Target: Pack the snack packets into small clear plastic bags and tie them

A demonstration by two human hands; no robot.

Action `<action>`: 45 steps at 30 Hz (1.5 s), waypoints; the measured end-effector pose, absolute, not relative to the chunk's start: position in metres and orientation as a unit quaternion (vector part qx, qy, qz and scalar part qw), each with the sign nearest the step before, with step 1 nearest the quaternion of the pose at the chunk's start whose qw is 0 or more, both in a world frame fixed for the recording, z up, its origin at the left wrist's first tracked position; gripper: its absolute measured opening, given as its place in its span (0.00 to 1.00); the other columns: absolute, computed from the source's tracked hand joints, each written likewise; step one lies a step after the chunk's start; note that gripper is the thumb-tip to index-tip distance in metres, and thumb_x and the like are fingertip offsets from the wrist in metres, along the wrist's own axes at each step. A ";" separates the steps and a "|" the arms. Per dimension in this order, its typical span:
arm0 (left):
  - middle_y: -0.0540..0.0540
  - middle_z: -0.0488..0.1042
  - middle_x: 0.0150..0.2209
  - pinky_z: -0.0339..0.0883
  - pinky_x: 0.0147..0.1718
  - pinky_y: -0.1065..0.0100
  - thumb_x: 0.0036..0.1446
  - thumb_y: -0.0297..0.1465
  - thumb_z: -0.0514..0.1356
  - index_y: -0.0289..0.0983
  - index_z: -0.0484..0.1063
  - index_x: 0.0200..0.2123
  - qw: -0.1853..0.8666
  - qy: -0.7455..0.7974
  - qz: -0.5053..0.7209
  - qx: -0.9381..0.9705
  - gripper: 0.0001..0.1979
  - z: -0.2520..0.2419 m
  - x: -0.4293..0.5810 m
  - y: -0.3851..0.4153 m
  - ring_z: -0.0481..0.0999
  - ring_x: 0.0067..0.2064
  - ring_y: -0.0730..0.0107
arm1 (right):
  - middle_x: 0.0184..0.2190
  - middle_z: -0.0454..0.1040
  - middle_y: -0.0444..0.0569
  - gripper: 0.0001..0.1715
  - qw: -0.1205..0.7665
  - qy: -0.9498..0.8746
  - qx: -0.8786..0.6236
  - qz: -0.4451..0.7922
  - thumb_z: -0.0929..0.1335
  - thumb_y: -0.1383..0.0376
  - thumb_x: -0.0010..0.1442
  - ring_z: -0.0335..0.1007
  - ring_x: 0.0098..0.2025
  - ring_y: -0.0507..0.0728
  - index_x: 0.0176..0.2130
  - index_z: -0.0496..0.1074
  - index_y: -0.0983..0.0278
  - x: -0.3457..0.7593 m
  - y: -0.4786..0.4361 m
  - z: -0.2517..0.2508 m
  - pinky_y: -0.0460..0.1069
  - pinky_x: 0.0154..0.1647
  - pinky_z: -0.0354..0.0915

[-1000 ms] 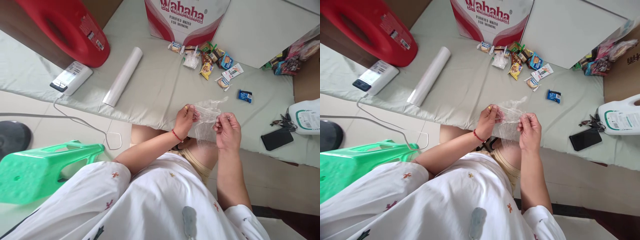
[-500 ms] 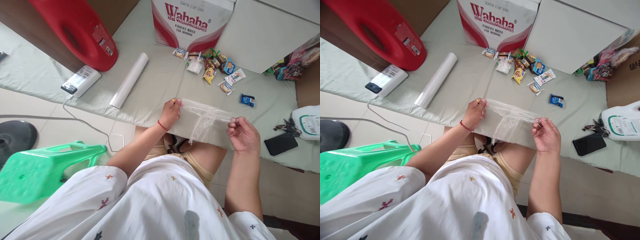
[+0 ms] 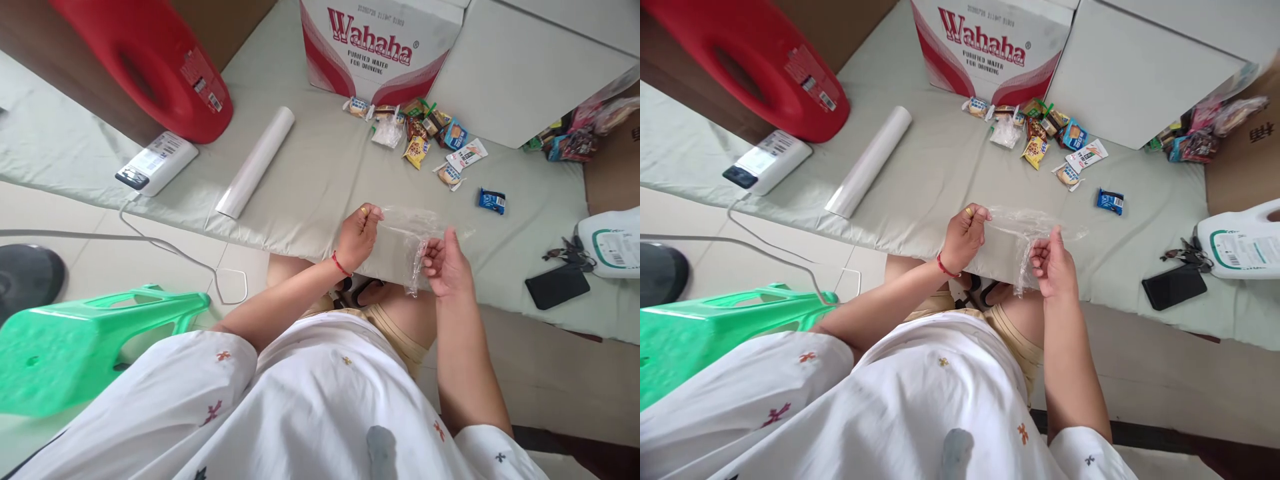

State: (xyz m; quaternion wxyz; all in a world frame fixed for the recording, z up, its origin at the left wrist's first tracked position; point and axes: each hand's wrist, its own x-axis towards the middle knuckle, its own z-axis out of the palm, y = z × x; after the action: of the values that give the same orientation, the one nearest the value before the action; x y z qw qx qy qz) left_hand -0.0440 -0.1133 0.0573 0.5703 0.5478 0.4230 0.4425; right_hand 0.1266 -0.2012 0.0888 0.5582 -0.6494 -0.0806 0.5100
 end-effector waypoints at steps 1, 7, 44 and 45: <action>0.57 0.60 0.19 0.58 0.27 0.70 0.74 0.45 0.56 0.40 0.70 0.35 0.570 0.415 0.439 0.557 0.18 0.058 -0.044 -0.112 0.61 0.21 0.75 | 0.22 0.70 0.41 0.35 0.548 -0.092 -0.650 0.518 0.83 0.41 0.42 0.56 0.18 0.43 0.28 0.72 0.65 0.127 -0.197 0.089 0.38 0.10 0.47; 0.51 0.72 0.35 0.67 0.31 0.72 0.69 0.42 0.62 0.40 0.67 0.49 0.709 0.437 0.373 0.409 0.14 0.067 -0.048 -0.091 0.71 0.29 0.75 | 0.20 0.67 0.37 0.28 0.589 -0.135 -0.635 0.481 0.84 0.55 0.37 0.53 0.18 0.43 0.28 0.69 0.63 0.114 -0.186 0.088 0.39 0.12 0.46; 0.55 0.57 0.20 0.53 0.21 0.71 0.74 0.39 0.56 0.39 0.61 0.26 0.667 0.504 0.337 0.433 0.22 0.063 -0.041 -0.071 0.56 0.19 0.80 | 0.22 0.69 0.39 0.28 0.612 -0.121 -0.612 0.486 0.86 0.58 0.38 0.55 0.20 0.43 0.29 0.70 0.63 0.142 -0.194 0.103 0.37 0.13 0.51; 0.55 0.56 0.20 0.53 0.21 0.71 0.75 0.38 0.56 0.39 0.62 0.26 0.666 0.505 0.340 0.431 0.22 0.063 -0.042 -0.069 0.55 0.19 0.80 | 0.22 0.69 0.40 0.28 0.613 -0.120 -0.612 0.485 0.86 0.58 0.38 0.55 0.20 0.43 0.29 0.70 0.63 0.142 -0.195 0.104 0.37 0.13 0.51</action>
State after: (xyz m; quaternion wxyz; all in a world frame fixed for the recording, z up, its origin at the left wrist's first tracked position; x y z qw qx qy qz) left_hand -0.0423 -0.0694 0.0634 0.6657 0.4311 0.5053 0.3402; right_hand 0.1421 -0.1947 0.1043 0.6132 -0.6116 -0.1203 0.4852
